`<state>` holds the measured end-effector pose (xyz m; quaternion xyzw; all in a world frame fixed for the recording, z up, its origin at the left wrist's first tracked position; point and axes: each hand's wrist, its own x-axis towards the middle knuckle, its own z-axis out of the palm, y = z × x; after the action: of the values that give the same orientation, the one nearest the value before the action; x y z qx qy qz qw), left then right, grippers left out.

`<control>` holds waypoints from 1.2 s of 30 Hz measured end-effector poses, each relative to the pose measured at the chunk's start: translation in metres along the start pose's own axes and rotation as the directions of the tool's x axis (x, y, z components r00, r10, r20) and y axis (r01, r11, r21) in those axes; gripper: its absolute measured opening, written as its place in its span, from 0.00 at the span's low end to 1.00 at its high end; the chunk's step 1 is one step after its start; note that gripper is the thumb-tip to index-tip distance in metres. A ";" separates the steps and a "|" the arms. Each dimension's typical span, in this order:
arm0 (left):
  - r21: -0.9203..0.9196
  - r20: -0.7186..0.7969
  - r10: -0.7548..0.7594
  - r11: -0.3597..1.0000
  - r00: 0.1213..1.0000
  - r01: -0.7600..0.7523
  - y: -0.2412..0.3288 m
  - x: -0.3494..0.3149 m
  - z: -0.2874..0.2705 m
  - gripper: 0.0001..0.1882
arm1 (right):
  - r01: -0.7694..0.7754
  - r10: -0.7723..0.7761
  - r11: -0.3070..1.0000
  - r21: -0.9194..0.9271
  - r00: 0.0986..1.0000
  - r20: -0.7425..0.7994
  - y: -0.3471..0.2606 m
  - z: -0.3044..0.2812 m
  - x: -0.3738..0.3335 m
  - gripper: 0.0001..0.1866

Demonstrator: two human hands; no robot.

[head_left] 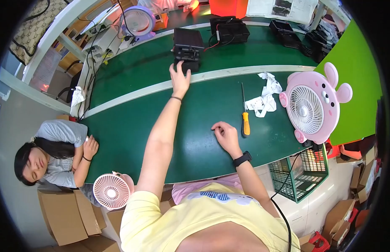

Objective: Assembling a portable solar power station by installing internal components and securing the housing with a screwdriver.

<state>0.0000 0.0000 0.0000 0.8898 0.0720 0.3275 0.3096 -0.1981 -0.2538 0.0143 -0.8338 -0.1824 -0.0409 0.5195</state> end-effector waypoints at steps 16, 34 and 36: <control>-0.086 -0.025 0.050 0.995 0.998 -0.052 -0.001 -0.051 -0.101 0.13 | 0.175 -0.126 0.969 0.177 0.959 -0.254 0.000 0.000 0.003 0.05; -0.316 0.418 0.095 0.948 0.903 0.046 0.190 -0.296 -0.210 0.31 | -0.077 -0.154 0.749 -0.658 0.946 -0.285 0.037 -0.049 -0.011 0.17; -0.276 0.260 0.320 0.929 0.911 -0.247 0.185 -0.291 -0.220 0.25 | -0.018 -0.157 0.813 -0.582 0.956 -0.249 0.042 -0.056 -0.014 0.18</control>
<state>-0.3770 -0.1328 0.0844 0.8866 -0.1465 0.2364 0.3697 -0.1893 -0.3235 0.0004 -0.9297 -0.1153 -0.2333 0.2607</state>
